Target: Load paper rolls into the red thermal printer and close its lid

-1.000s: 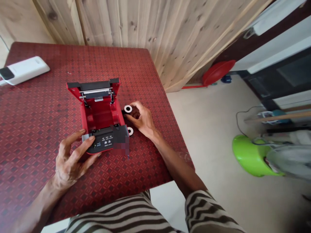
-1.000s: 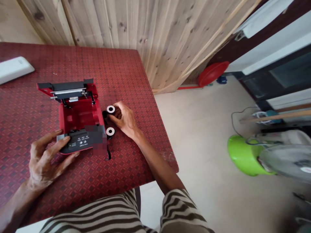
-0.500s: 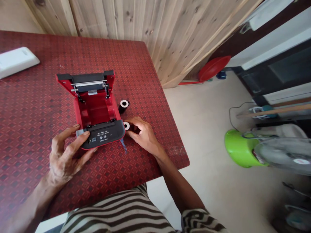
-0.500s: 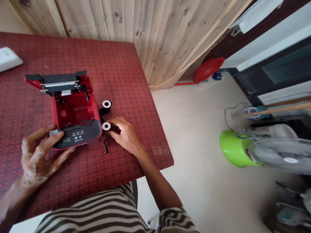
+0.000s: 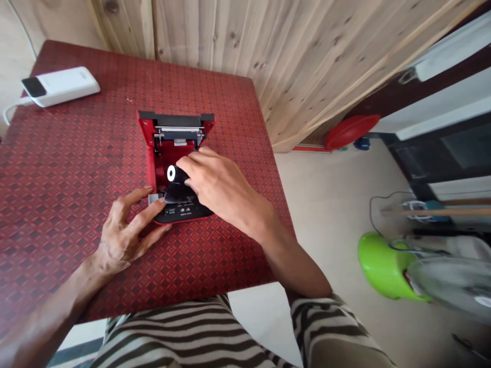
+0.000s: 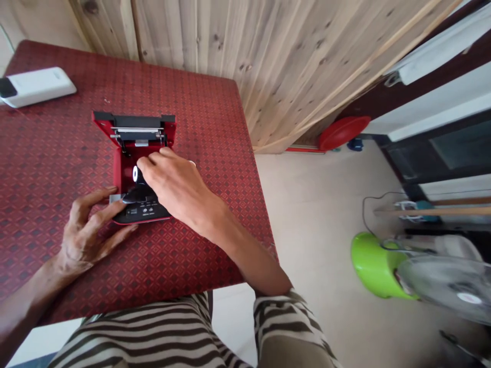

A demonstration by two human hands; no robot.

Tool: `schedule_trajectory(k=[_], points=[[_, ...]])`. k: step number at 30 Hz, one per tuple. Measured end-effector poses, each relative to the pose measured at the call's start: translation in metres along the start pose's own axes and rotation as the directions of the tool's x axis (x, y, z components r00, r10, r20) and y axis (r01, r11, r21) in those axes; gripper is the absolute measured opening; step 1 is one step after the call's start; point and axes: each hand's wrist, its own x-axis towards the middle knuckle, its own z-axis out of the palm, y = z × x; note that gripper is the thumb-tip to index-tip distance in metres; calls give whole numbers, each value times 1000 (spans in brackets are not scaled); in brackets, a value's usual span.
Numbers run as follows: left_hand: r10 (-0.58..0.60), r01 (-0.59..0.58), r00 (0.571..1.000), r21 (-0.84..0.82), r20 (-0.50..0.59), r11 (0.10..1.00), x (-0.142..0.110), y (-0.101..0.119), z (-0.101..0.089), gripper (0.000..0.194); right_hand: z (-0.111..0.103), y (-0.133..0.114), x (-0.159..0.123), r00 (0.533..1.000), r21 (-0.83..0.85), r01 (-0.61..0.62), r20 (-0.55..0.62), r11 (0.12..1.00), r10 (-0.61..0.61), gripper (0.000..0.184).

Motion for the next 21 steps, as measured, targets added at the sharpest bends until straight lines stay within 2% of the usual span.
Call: schedule_trajectory(k=[2, 5, 11, 14, 16, 19, 21], points=[[-10, 10, 1000, -5, 10, 1000, -2, -1, 1, 77, 3, -5, 15, 991, -88, -14, 129, 996, 25, 24], [-15, 15, 1000, -20, 4, 1000, -4, -3, 3, 76, 5, -7, 28, 967, -167, -10, 251, 986, 52, 29], [-12, 12, 1000, -21, 12, 1000, -6, -4, 2, 74, 7, -5, 38, 946, -223, -14, 313, 975, 85, 30], [0, 0, 1000, -2, 13, 1000, -5, -4, 2, 74, 7, -3, 37, 944, -201, -14, 320, 979, 79, 30], [1, 0, 1000, -2, 17, 1000, -5, -4, 2, 75, 5, 0, 32, 957, -150, -12, 284, 989, 55, 29], [-1, 2, 999, -22, 33, 1000, -4, -4, -1, 76, -2, 7, 18, 982, 1, 2, 190, 1000, -2, 26], [3, -1, 999, -56, 39, 998, -2, -4, -7, 79, -6, 11, 5, 987, 151, 68, 131, 986, -88, 19]])
